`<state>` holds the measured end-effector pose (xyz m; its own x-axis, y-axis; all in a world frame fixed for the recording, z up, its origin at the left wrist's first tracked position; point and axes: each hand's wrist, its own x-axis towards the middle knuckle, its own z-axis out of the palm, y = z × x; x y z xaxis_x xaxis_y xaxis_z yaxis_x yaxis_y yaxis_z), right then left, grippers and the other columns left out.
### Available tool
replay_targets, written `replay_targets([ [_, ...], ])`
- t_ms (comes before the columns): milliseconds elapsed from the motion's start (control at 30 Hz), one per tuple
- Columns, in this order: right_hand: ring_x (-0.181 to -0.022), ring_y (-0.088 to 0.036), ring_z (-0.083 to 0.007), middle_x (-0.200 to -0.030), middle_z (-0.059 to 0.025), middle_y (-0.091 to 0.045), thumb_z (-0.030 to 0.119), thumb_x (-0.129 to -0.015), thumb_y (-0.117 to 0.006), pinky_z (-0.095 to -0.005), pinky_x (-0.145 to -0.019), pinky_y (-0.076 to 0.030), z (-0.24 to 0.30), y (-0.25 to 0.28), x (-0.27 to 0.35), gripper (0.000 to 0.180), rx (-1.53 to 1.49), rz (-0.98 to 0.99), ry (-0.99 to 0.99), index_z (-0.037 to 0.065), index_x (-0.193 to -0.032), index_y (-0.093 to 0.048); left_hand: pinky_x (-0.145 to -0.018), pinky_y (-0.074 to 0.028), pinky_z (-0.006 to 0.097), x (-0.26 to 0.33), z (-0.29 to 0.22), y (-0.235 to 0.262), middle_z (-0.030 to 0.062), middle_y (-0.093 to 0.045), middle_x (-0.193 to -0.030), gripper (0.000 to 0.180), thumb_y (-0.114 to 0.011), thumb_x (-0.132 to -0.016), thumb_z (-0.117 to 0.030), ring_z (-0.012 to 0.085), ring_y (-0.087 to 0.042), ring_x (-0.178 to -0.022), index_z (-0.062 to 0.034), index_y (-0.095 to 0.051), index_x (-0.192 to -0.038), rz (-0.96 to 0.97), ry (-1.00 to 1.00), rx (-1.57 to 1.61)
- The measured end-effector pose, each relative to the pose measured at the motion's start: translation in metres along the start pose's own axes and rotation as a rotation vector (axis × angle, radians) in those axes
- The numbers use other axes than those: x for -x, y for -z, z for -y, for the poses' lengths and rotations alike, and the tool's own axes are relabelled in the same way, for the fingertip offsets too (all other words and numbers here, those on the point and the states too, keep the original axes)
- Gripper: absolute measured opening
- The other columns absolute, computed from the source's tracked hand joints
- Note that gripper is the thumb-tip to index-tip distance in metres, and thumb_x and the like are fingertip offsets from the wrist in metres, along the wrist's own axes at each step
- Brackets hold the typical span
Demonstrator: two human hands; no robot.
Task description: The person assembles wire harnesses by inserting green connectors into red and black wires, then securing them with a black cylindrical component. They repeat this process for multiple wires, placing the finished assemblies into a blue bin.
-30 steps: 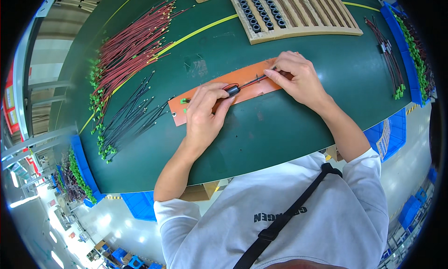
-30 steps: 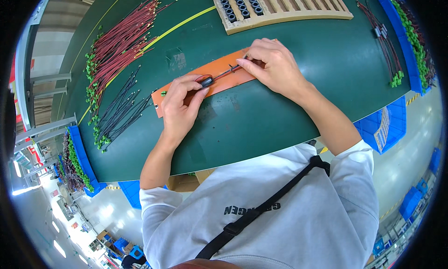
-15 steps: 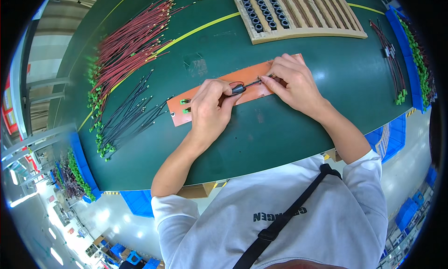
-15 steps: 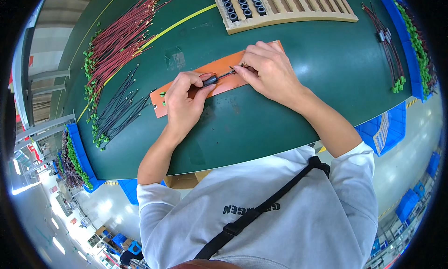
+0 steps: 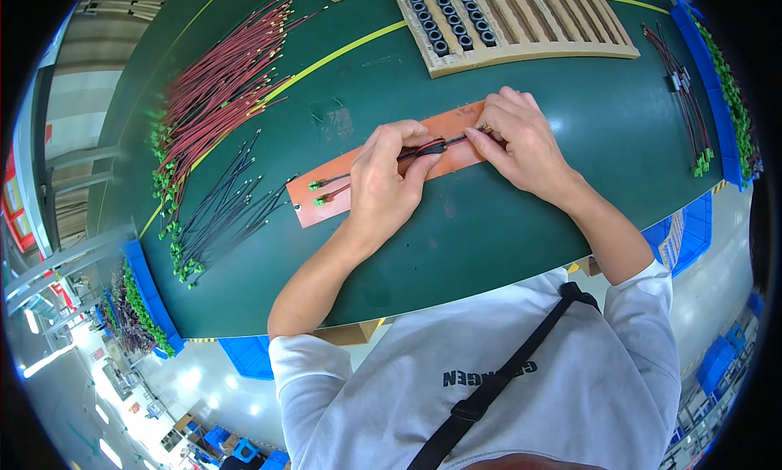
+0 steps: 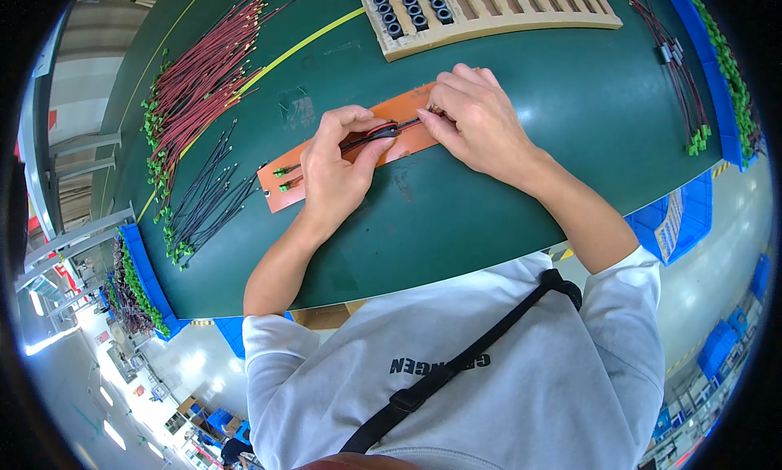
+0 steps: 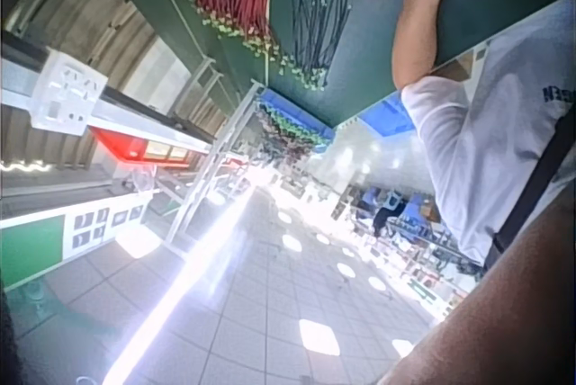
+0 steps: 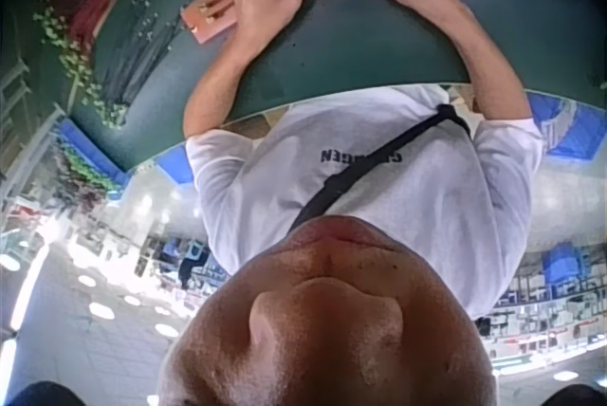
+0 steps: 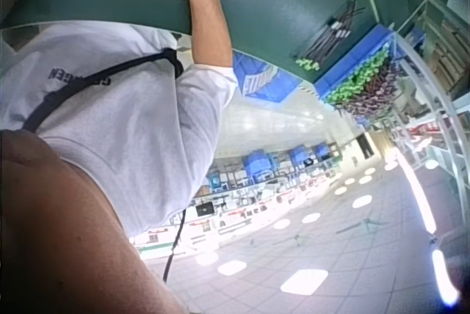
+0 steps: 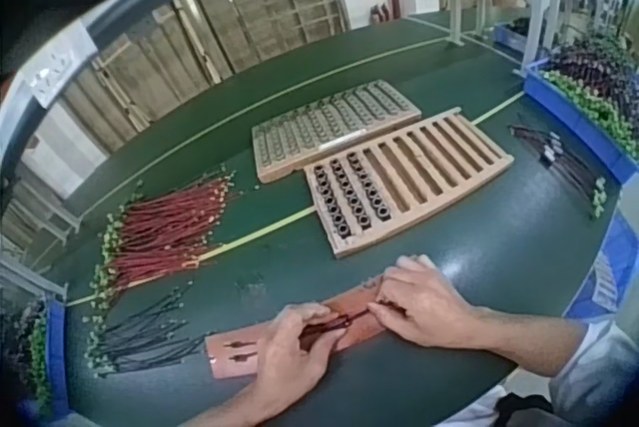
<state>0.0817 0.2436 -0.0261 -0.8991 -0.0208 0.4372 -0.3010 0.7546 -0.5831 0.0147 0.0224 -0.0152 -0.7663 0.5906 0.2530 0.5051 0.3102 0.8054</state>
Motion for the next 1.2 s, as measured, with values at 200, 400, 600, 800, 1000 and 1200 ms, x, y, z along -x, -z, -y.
replay_targets([
  [200,-0.069,-0.043,-0.0209,-0.068,-0.0044,-0.045,0.017,-0.094,-0.071,-0.0347,-0.074,-0.038,-0.017,0.015,0.008,0.021,-0.137,-0.038,-0.211,0.001,-0.081,-0.064,-0.088,-0.059,0.033,0.001,0.001,0.001,0.0146,-0.075,-0.106,0.041,-0.079,-0.083,0.003,0.0220,-0.074,-0.098,-0.0018,-0.056,-0.117,0.010,0.056,0.052],
  [400,-0.068,-0.043,-0.0197,-0.067,-0.0036,-0.044,0.019,-0.093,-0.071,-0.0348,-0.073,-0.037,-0.023,0.016,0.009,0.023,-0.172,-0.032,-0.249,0.002,-0.079,-0.063,-0.089,-0.056,0.034,-0.041,-0.005,0.020,0.0121,-0.073,-0.113,0.032,-0.073,-0.094,-0.013,0.0193,-0.070,-0.100,-0.0029,-0.068,-0.123,0.316,0.065,0.178],
  [600,-0.067,-0.044,-0.0189,-0.067,-0.0020,-0.047,0.018,-0.092,-0.072,-0.0347,-0.072,-0.035,-0.023,0.017,0.009,0.022,-0.203,-0.038,-0.225,0.006,-0.077,-0.064,-0.076,-0.052,0.031,-0.089,-0.021,0.000,0.0095,-0.074,-0.093,0.021,-0.064,-0.100,-0.019,0.0161,-0.064,-0.080,-0.0007,-0.075,-0.101,0.694,0.142,0.056],
  [800,-0.066,-0.045,-0.0191,-0.067,-0.0034,-0.049,0.019,-0.092,-0.073,-0.0348,-0.071,-0.035,-0.025,0.014,0.012,0.021,-0.266,-0.054,-0.226,0.006,-0.077,-0.065,-0.066,-0.048,0.029,-0.100,-0.013,-0.015,0.0024,-0.071,-0.073,0.018,-0.067,-0.098,-0.016,0.0096,-0.059,-0.069,-0.0012,-0.075,-0.091,0.799,0.288,0.160],
  [1000,-0.064,-0.048,-0.0207,-0.064,-0.0056,-0.052,0.022,-0.088,-0.079,-0.0361,-0.066,-0.040,-0.025,0.020,0.005,0.026,-0.344,-0.073,-0.314,0.003,-0.076,-0.067,-0.060,-0.047,0.028,-0.103,-0.018,-0.014,0.0009,-0.071,-0.073,0.018,-0.068,-0.099,-0.015,0.0086,-0.057,-0.065,-0.0019,-0.077,-0.090,0.788,0.394,0.204],
  [1200,-0.065,-0.052,-0.0212,-0.066,-0.0069,-0.056,0.025,-0.086,-0.082,-0.0355,-0.064,-0.043,-0.026,0.019,0.002,0.027,-0.376,-0.082,-0.373,0.002,-0.077,-0.069,-0.070,-0.049,0.025,-0.093,-0.012,-0.014,0.0032,-0.074,-0.084,0.023,-0.065,-0.101,-0.018,0.0087,-0.060,-0.077,-0.0005,-0.077,-0.091,0.694,0.311,0.386],
])
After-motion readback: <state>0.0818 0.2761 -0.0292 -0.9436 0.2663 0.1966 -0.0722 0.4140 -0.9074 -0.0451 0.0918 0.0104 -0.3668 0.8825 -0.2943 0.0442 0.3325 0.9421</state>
